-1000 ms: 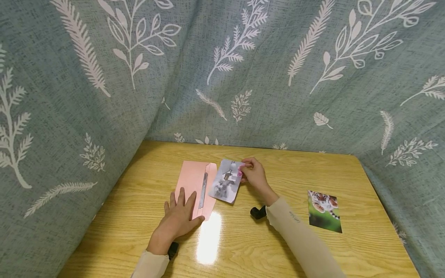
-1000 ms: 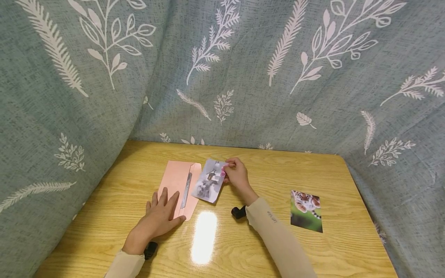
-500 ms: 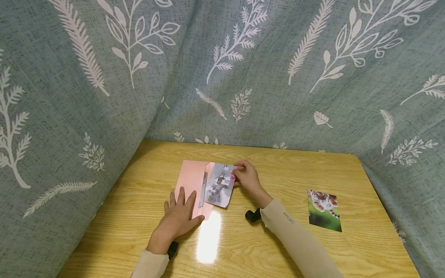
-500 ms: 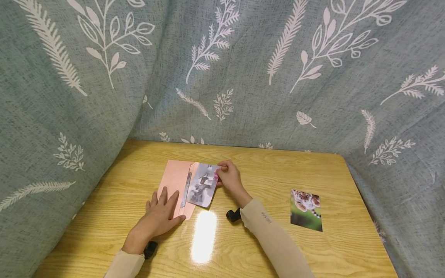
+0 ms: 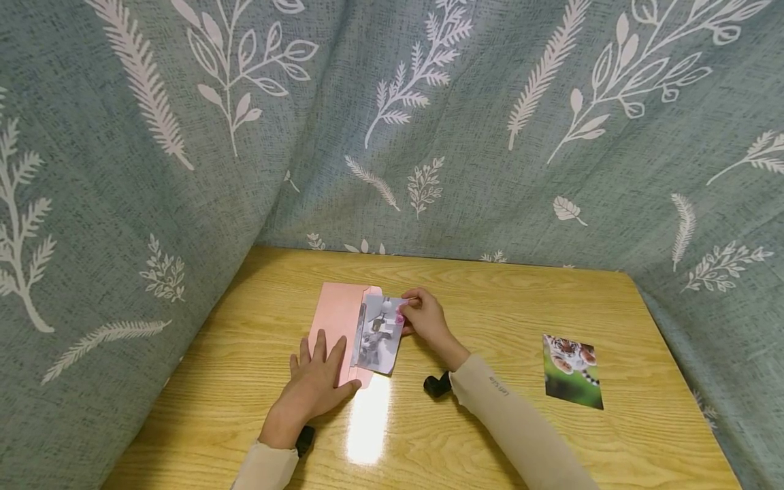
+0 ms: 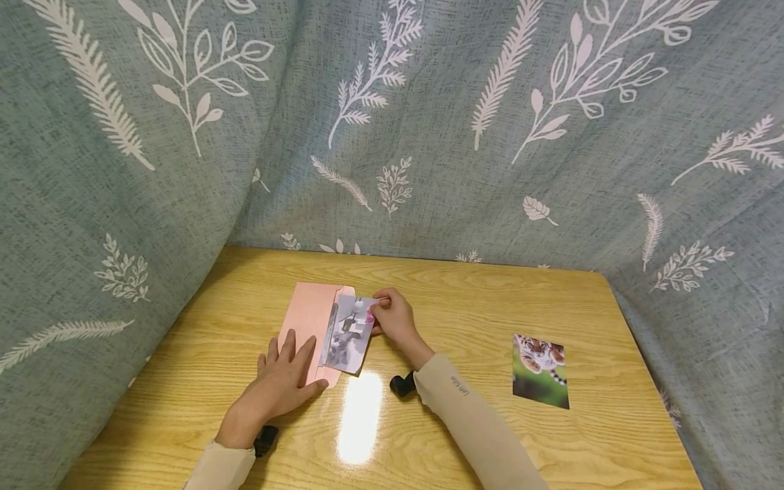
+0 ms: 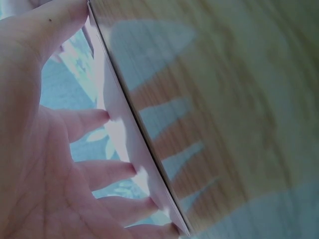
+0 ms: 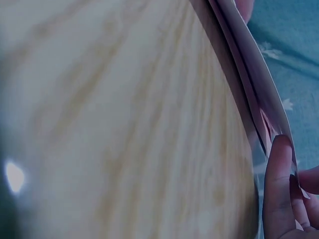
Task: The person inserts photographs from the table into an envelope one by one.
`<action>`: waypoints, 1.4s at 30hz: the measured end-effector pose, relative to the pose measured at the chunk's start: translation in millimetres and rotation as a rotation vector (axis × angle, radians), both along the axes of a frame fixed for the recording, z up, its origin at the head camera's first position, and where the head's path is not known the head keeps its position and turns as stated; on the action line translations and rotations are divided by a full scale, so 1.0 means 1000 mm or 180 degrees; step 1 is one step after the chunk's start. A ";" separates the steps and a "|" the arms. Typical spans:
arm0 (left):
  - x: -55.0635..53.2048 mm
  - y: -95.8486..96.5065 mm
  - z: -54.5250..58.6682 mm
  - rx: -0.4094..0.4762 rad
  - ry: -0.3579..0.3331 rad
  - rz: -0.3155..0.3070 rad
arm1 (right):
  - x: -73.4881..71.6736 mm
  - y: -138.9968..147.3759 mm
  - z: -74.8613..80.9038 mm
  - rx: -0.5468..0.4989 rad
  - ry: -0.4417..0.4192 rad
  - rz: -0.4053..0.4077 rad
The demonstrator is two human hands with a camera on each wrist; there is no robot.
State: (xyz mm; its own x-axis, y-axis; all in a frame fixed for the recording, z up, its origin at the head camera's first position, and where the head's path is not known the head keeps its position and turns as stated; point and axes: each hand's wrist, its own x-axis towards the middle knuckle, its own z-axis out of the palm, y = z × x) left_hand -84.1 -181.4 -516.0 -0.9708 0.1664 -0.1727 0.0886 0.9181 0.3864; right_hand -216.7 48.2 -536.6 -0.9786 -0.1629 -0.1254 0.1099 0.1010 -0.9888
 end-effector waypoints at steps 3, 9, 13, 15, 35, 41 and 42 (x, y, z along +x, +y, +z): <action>0.000 0.000 0.000 -0.0001 0.0008 0.0004 | 0.001 -0.003 -0.001 -0.0019 -0.0006 0.0036; -0.001 0.000 -0.001 0.0008 -0.0012 0.0003 | 0.002 -0.011 -0.001 0.0029 0.0030 0.0045; 0.000 0.000 0.000 0.0010 -0.0023 0.0004 | 0.002 -0.016 -0.002 0.0074 0.0036 0.0046; 0.000 0.000 0.000 0.0012 -0.0024 0.0004 | 0.002 -0.019 -0.003 0.0071 0.0020 0.0063; 0.001 -0.001 0.000 -0.0043 0.0027 -0.0030 | 0.002 -0.036 -0.002 0.0024 -0.0068 0.0149; 0.001 0.000 0.001 -0.0077 0.0037 -0.0047 | 0.002 -0.040 0.001 0.0031 -0.0068 0.0180; 0.001 0.000 0.001 -0.0088 0.0038 -0.0049 | 0.002 -0.041 0.001 0.0040 -0.0058 0.0184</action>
State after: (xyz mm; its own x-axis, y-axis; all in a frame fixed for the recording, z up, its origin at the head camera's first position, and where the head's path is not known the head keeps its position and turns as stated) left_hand -82.7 -181.8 -514.9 -0.9702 0.1768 -0.1658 0.1074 0.9268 0.3599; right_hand -214.8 7.6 -535.7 -0.9652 -0.2173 -0.1456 0.1217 0.1200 -0.9853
